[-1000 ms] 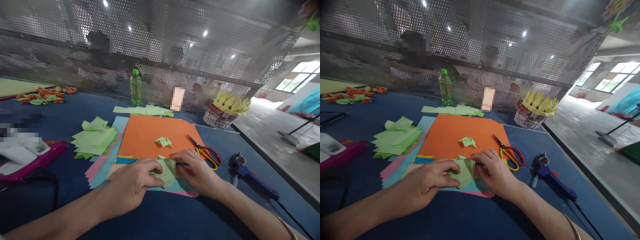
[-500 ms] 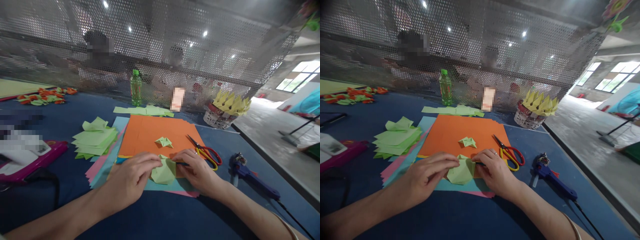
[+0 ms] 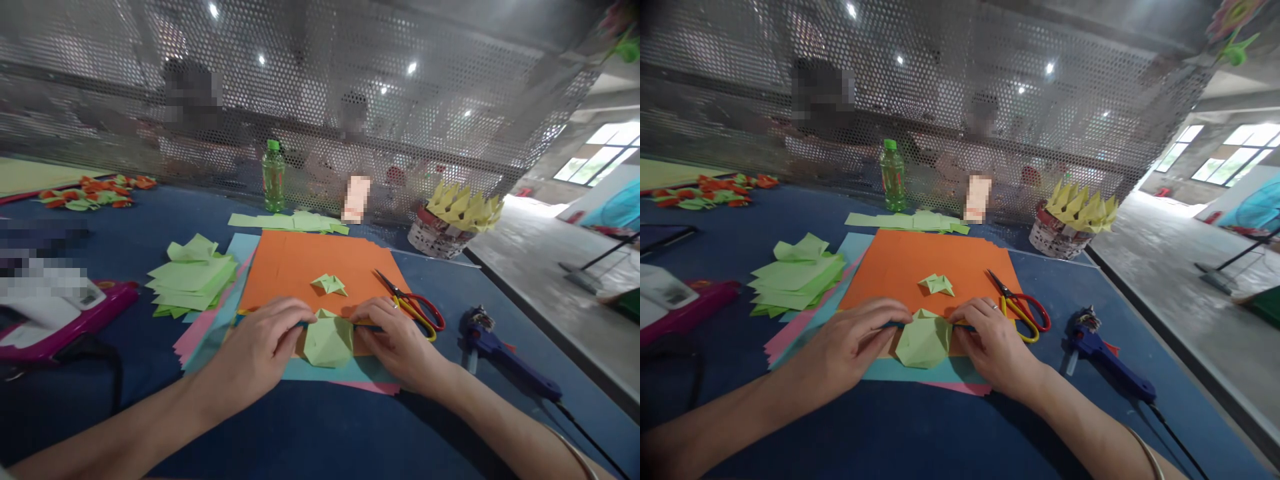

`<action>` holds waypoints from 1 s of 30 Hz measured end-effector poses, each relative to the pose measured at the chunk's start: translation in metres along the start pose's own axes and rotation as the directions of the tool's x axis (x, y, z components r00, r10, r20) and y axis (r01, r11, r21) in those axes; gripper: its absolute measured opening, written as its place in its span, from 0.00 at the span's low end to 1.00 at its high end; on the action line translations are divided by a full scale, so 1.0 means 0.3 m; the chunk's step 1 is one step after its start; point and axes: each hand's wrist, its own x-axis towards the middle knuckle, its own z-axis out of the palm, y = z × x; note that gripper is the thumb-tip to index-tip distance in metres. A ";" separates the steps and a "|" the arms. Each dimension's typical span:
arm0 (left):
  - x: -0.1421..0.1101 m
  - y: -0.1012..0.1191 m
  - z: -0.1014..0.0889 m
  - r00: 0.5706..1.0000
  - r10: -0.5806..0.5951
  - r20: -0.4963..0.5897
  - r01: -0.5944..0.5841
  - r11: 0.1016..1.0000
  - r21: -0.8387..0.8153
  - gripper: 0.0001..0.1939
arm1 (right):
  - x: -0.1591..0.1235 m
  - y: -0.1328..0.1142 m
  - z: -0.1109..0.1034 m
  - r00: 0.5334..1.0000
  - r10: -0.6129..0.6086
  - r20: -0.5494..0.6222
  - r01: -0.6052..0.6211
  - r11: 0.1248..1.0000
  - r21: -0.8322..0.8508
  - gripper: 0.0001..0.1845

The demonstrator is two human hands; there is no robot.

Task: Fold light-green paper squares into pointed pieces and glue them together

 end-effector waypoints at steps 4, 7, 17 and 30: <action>0.002 0.002 0.001 1.000 0.015 -0.013 -0.015 1.000 -0.014 0.13 | 0.001 0.008 0.004 1.000 0.003 -0.016 -0.003 1.000 0.003 0.12; 0.007 -0.001 0.001 1.000 -0.008 -0.026 0.007 1.000 -0.027 0.12 | 0.022 0.022 0.001 0.997 0.011 -0.071 -0.011 1.000 -0.001 0.09; 0.083 -0.019 -0.053 0.945 -0.327 -0.009 0.304 0.888 -0.344 0.14 | 0.185 0.094 0.033 0.978 0.146 -0.151 -0.176 0.963 -0.206 0.04; 0.249 -0.050 -0.044 0.861 -0.468 0.198 0.486 0.644 -0.591 0.22 | 0.166 0.043 0.052 0.952 -0.117 -0.283 0.027 0.952 -0.304 0.08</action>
